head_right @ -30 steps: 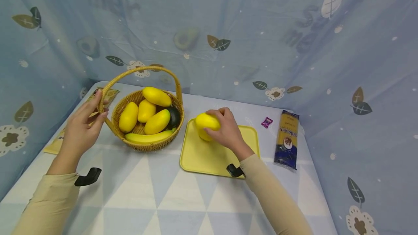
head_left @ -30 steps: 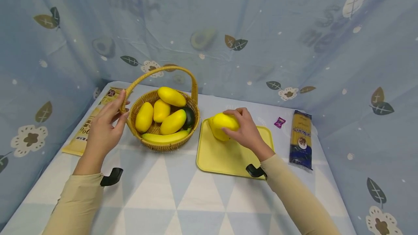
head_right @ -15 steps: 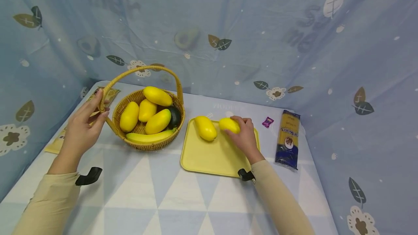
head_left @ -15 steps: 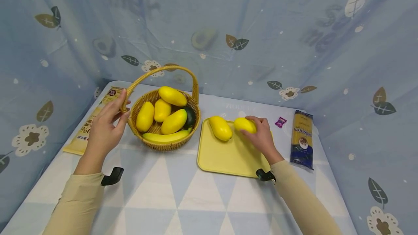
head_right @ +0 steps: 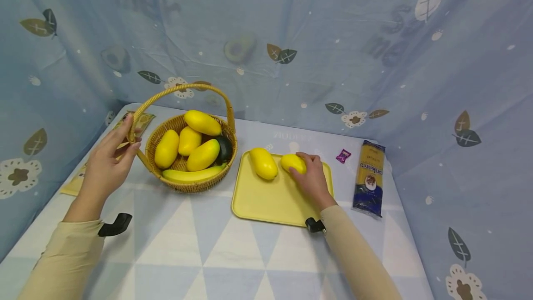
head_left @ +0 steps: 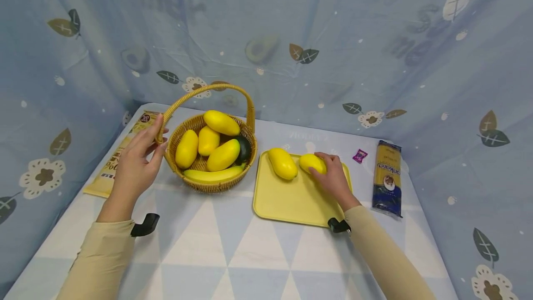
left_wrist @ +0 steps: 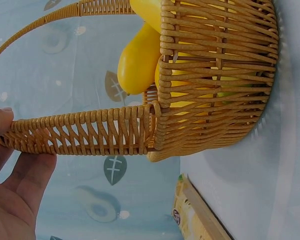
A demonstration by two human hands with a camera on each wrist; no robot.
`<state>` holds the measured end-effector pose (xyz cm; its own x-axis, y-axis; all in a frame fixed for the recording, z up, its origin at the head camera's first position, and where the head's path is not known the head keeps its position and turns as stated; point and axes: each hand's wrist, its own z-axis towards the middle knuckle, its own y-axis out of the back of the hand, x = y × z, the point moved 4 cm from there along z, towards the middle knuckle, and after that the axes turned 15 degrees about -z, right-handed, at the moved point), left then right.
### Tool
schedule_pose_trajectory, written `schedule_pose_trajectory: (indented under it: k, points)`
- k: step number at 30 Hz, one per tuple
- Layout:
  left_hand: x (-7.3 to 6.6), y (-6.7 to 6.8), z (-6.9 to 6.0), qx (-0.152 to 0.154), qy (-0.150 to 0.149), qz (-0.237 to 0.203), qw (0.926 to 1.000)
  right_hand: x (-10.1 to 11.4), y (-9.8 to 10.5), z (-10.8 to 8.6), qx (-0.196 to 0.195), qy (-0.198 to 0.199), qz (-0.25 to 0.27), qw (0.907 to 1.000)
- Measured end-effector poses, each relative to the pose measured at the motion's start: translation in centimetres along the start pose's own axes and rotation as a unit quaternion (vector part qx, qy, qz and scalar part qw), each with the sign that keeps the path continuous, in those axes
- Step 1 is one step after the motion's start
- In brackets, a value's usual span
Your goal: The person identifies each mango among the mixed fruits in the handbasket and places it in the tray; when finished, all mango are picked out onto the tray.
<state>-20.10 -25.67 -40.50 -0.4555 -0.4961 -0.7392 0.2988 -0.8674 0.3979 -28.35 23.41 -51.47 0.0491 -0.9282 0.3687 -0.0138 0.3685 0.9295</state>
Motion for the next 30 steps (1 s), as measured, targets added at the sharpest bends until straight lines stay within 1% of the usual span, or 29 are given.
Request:
schedule_pose_trajectory:
  k: [6,11,15,20,24,30]
  points:
    - [0.0,-0.06,0.01,-0.001,0.001,0.003,1.0,0.0,0.44,-0.24,0.009,0.017,-0.015,0.9997]
    - [-0.03,-0.06,-0.01,0.0,0.001,0.004,1.0,0.05,0.53,-0.49,0.009,0.019,-0.024,0.9995]
    - [-0.14,-0.02,-0.01,-0.002,0.003,0.008,1.0,0.03,0.44,-0.44,0.005,0.017,-0.024,0.9996]
    - [-0.25,0.04,-0.11,-0.003,0.008,0.008,0.9999,0.08,0.38,-0.42,0.012,0.007,-0.022,0.9997]
    - [-0.21,0.01,-0.13,-0.001,0.007,0.005,1.0,0.11,0.36,-0.55,0.017,-0.003,-0.023,0.9996]
    - [-0.07,-0.04,-0.07,-0.001,0.001,0.004,1.0,0.07,0.34,-0.63,0.012,-0.011,-0.026,0.9995]
